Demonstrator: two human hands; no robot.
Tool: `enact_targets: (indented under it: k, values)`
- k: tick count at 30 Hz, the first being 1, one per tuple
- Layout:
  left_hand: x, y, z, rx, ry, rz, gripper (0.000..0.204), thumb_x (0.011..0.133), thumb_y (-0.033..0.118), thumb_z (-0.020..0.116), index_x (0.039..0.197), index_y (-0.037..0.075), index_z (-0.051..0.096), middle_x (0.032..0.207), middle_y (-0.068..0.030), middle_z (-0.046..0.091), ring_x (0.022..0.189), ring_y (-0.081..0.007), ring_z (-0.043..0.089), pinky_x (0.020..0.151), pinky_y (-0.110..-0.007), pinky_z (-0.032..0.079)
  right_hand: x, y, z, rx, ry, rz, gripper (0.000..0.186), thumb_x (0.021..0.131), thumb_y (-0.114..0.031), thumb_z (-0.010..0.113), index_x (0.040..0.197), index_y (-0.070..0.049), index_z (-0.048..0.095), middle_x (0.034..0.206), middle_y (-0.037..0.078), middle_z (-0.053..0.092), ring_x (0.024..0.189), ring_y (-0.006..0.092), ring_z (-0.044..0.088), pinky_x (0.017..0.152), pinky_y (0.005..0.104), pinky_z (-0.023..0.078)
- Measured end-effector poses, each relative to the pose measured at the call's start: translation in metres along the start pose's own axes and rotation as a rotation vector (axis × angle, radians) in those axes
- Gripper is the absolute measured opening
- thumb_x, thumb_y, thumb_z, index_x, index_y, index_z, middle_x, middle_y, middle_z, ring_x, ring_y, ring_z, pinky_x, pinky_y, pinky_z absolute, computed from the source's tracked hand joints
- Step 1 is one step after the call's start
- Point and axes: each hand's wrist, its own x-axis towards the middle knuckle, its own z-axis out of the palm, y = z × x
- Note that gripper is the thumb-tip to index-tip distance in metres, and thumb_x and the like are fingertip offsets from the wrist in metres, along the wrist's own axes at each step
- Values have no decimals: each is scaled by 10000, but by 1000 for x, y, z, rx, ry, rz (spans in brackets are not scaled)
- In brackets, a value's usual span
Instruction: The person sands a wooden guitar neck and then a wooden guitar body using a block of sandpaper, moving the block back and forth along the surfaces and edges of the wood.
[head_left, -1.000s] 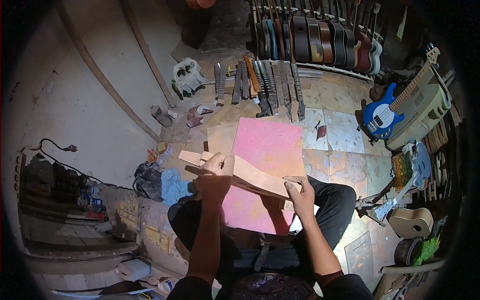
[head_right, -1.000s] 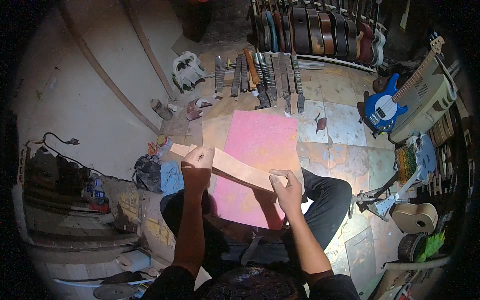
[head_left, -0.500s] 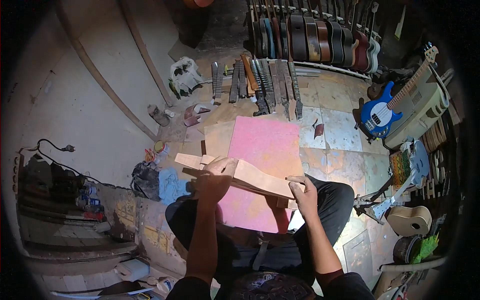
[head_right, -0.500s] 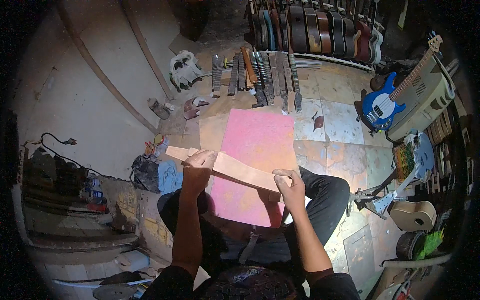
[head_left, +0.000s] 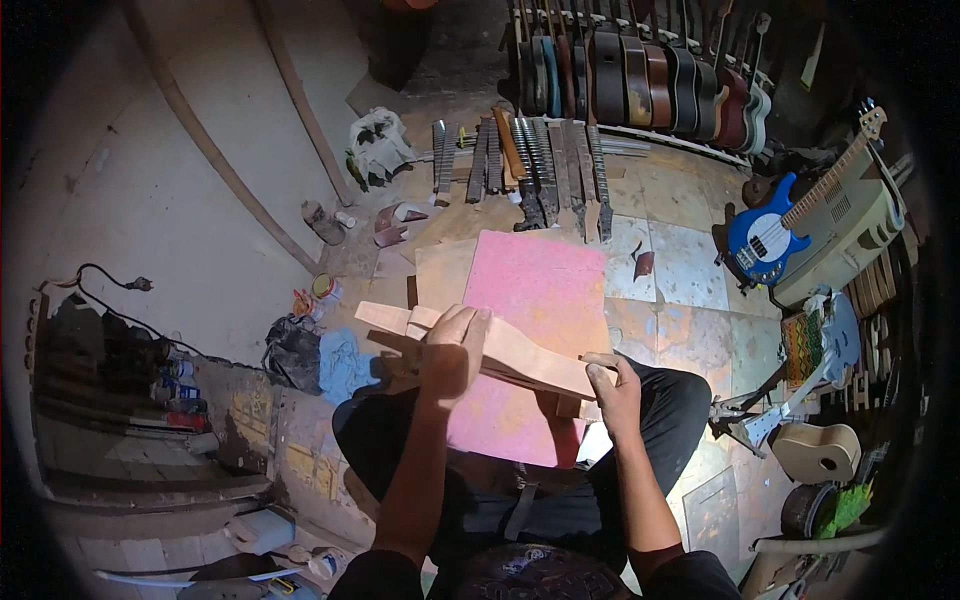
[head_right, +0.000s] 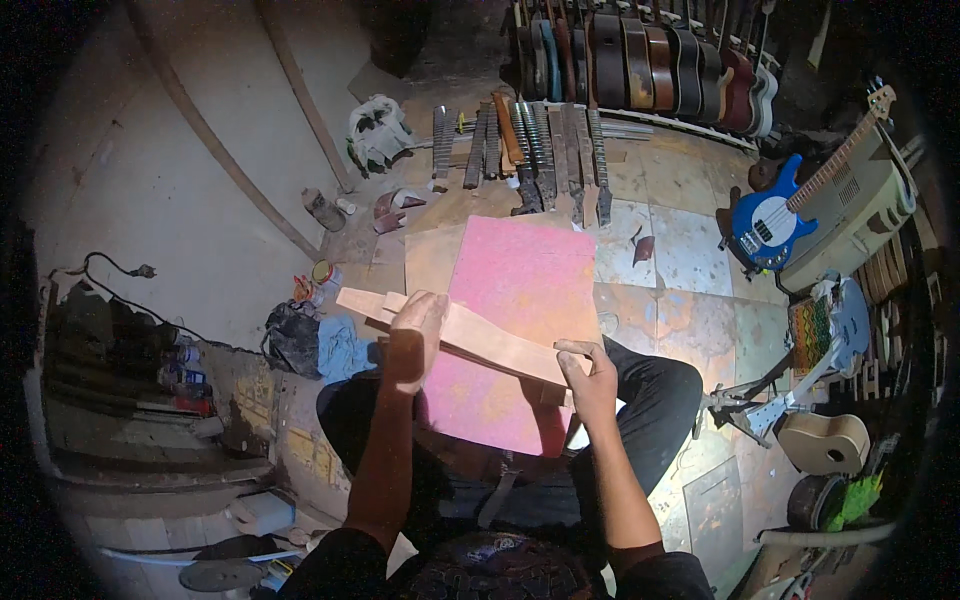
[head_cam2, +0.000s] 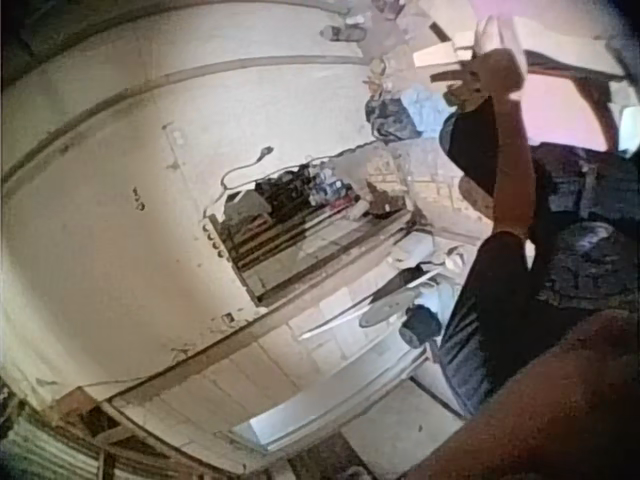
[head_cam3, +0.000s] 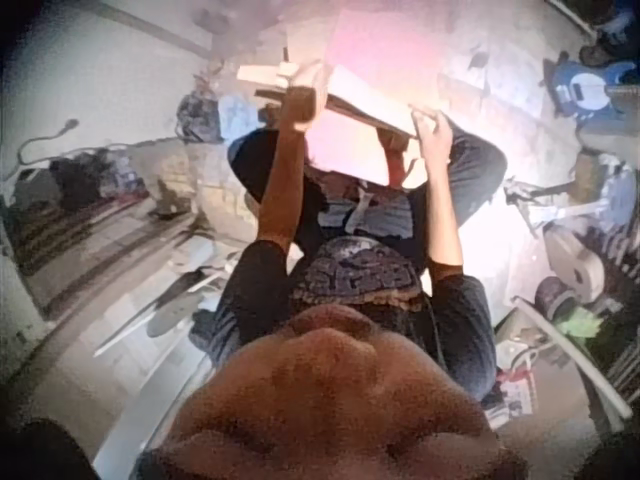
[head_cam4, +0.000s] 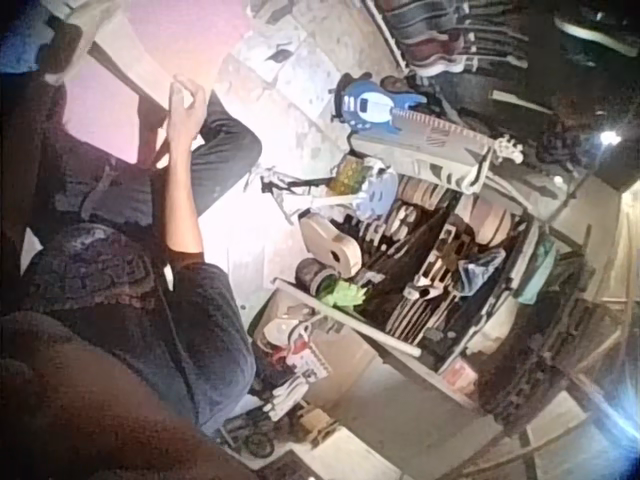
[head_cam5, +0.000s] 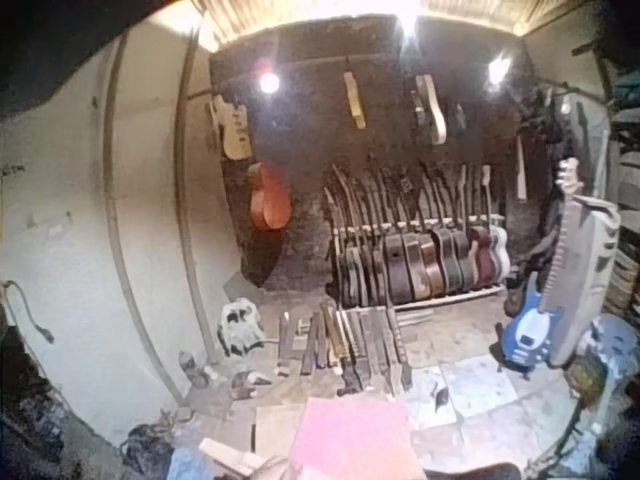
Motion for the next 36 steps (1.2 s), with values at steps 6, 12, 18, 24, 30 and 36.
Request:
enact_targets:
  k: [6, 12, 18, 24, 30, 36]
  values:
    - [-38, 17, 23, 276, -26, 284, 587, 981, 328, 745, 1418, -39, 608, 1449, -256, 574, 1353, -404, 537, 1160, -465, 392, 7, 5, -15, 22, 62, 120, 270, 1006, -203, 738, 1168, 13, 757, 1104, 81, 775, 939, 134, 693, 846, 293, 551]
    - [-48, 14, -1, 705, -24, 228, 813, 912, 510, 776, 1511, 7, 554, 1566, -192, 526, 1510, -436, 356, 1190, -612, 309, 6, -3, -14, 24, 31, 70, 268, 1007, -233, 735, 1170, -21, 762, 1023, 29, 754, 660, 45, 569, 515, 225, 425]
    - [-32, 7, -18, 856, 112, 88, 785, 906, 497, 778, 1538, 84, 562, 1628, -167, 486, 1532, -445, 339, 1166, -684, 282, 6, -9, -10, 20, -5, 142, 274, 996, -231, 738, 1183, -32, 762, 969, 17, 746, 594, 44, 527, 516, 231, 429]
    - [-19, -32, -25, 552, 270, 201, 671, 931, 359, 784, 1468, 9, 585, 1450, -234, 620, 1334, -422, 574, 1134, -559, 410, 10, -4, -15, 16, 6, 106, 290, 996, -220, 740, 1201, -16, 758, 1008, 35, 749, 711, 60, 601, 560, 225, 466]
    - [-8, -42, -26, 370, 224, 127, 591, 904, 268, 838, 1372, -19, 620, 1297, -263, 690, 1234, -432, 640, 1073, -509, 484, 12, 22, -36, 22, -29, 131, 297, 997, -205, 748, 1194, 17, 747, 1099, 68, 753, 995, 131, 663, 904, 299, 526]
    - [-15, -30, -11, 328, 344, 81, 515, 894, 255, 849, 1279, -11, 634, 1251, -235, 709, 1232, -401, 641, 1091, -507, 443, 14, 32, -49, 59, -71, 164, 297, 998, -201, 748, 1195, 21, 740, 1127, 77, 757, 1048, 146, 668, 978, 317, 509]
